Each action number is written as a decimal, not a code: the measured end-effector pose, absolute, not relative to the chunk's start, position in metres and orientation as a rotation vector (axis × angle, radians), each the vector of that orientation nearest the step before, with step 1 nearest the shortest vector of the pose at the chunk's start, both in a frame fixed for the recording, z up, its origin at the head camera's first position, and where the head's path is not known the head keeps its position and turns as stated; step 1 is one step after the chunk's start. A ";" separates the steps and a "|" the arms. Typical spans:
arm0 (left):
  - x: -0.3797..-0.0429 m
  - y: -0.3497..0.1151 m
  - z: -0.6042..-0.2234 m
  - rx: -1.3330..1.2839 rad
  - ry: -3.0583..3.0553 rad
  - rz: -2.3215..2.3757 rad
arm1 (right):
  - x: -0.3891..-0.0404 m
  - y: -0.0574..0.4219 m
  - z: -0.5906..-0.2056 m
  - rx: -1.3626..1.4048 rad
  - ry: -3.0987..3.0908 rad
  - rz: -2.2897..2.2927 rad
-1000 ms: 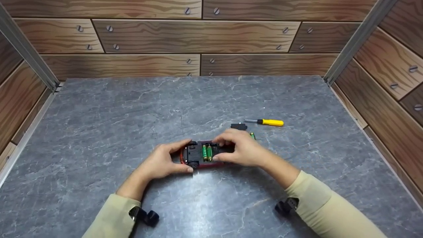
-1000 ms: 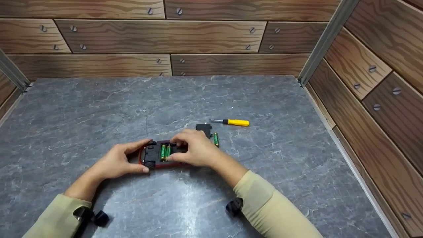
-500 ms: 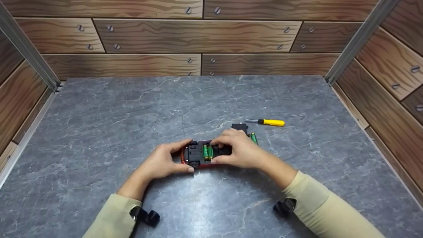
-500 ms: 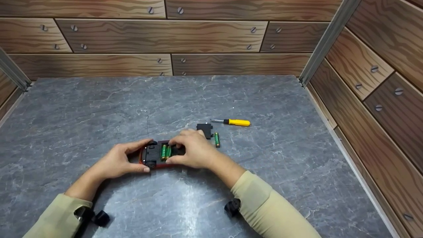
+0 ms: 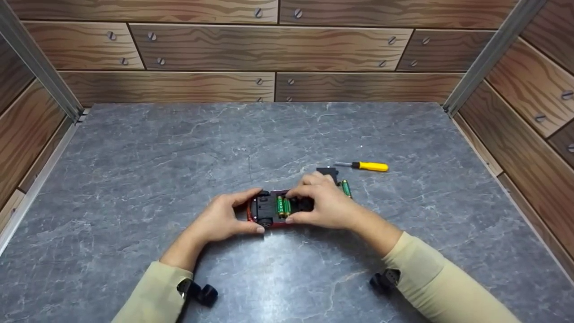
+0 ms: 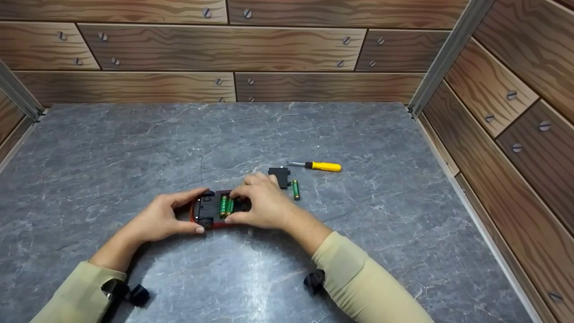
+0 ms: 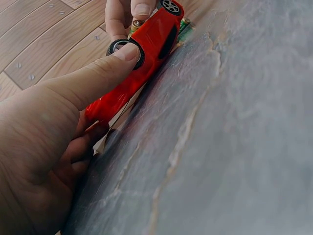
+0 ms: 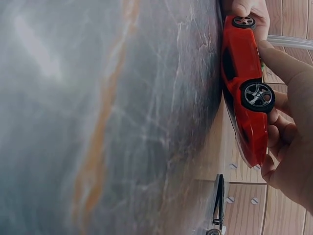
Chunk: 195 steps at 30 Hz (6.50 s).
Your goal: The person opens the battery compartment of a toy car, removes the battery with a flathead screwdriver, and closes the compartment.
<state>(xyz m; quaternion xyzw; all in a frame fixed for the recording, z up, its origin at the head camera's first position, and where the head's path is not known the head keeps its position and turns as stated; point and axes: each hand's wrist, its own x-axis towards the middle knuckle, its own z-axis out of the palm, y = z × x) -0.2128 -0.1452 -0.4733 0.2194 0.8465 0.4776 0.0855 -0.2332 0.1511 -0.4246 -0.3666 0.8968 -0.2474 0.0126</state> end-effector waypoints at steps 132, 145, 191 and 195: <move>-0.211 -0.145 -0.472 0.607 2.524 1.428 | -0.281 0.297 -0.452 -0.639 2.694 -1.061; -0.211 -0.145 -0.472 0.588 2.524 1.422 | -0.282 0.297 -0.452 -0.658 2.718 -1.017; -0.213 -0.145 -0.474 0.638 2.523 1.434 | -0.281 0.300 -0.452 -0.687 2.683 -1.079; -0.213 -0.145 -0.474 0.630 2.527 1.433 | -0.281 0.301 -0.452 -0.675 2.682 -1.077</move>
